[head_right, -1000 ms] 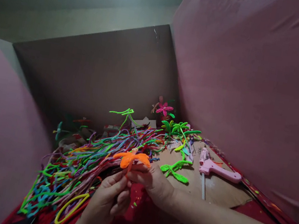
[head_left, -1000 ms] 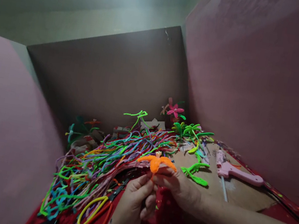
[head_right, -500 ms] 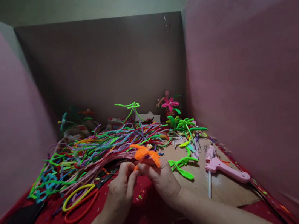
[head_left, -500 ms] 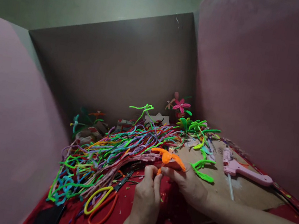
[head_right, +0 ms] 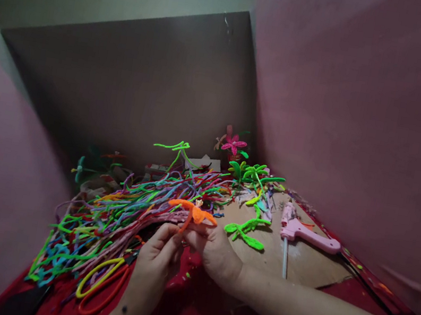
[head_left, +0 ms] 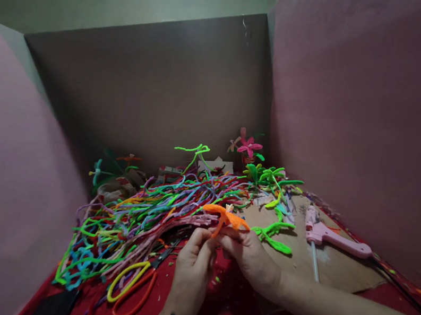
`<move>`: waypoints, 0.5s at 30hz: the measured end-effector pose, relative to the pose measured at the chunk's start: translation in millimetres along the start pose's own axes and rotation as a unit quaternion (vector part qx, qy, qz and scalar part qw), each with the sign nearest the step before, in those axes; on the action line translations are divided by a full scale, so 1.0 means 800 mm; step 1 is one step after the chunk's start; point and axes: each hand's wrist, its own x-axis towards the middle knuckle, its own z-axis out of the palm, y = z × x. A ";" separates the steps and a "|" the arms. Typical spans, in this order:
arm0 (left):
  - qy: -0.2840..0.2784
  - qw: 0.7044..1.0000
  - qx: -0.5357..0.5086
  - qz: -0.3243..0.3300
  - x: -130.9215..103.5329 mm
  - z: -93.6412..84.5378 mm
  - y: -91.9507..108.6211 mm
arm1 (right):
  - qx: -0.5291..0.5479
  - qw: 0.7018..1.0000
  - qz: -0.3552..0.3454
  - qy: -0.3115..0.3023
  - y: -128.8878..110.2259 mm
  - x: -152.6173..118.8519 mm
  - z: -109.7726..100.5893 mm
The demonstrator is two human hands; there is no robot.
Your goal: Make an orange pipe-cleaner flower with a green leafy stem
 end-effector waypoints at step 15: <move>-0.148 0.968 -0.169 -0.112 0.007 -0.011 0.002 | 0.104 0.991 0.082 -0.008 0.009 -0.002 0.006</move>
